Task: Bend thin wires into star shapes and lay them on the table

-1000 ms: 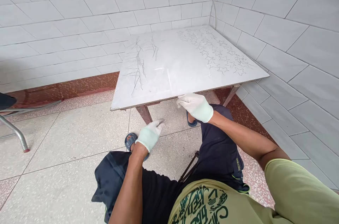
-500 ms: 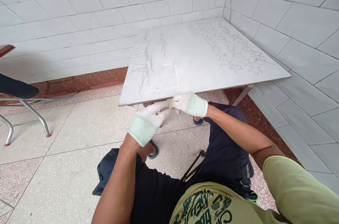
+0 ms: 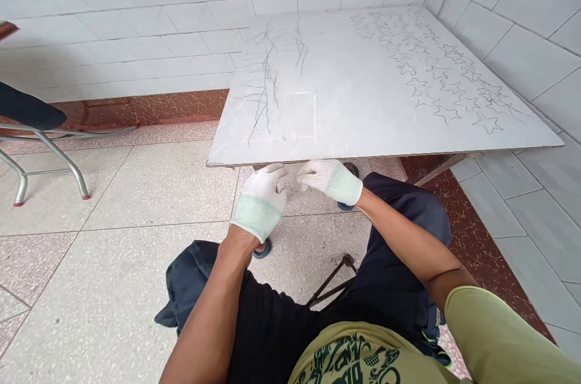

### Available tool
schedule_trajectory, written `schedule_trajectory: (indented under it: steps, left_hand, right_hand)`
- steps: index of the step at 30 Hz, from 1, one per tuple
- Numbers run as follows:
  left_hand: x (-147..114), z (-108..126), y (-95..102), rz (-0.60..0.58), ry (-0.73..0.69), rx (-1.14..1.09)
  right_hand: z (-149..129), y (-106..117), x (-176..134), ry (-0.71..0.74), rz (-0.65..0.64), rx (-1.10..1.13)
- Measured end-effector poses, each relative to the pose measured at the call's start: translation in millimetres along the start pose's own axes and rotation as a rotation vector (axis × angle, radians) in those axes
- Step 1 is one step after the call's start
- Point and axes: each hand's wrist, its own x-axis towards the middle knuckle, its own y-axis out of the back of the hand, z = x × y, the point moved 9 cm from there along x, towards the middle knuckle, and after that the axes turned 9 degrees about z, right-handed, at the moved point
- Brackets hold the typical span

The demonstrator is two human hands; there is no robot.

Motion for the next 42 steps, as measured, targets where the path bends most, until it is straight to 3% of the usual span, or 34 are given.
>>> schedule_trajectory:
  steps: [4,9,15,19,24,29,33,37,42]
  left_hand:
    - [-8.3,9.8,-3.0,0.089,-0.06,0.103]
    - [-13.3,26.7,15.1,0.226,-0.164,0.209]
    - [-17.4,29.2,8.2,0.217,-0.221,0.29]
    - [-18.0,29.4,-1.5,0.098,-0.314,0.367]
    - [-23.4,34.9,-9.3,-0.232,-0.422,0.465]
    - [-30.9,35.1,-25.0,-0.454,-0.297,0.366]
    - [-34.2,28.8,-38.3,-0.511,-0.169,0.372]
    - [-37.4,28.5,-34.4,-0.568,-0.187,0.45]
    - [-38.5,15.4,-12.9,-0.444,-0.144,0.342]
  right_hand:
    - [6.1,-6.7,-0.5,-0.064,0.001,0.057]
    - [2.1,-18.2,-6.3,-0.035,-0.048,0.18]
    - [7.1,-20.2,-8.5,-0.041,-0.034,0.126]
    - [3.7,-13.6,-10.8,-0.043,-0.046,0.039]
    - [2.0,-14.0,-16.2,-0.066,-0.203,-0.07]
    - [17.8,-20.0,-15.2,-0.042,-0.357,-0.136]
    - [36.8,-20.1,-13.9,-0.06,-0.39,-0.113]
    - [42.1,-17.6,-12.4,-0.13,-0.364,-0.079]
    - [24.9,-8.9,-13.5,-0.136,-0.374,-0.04]
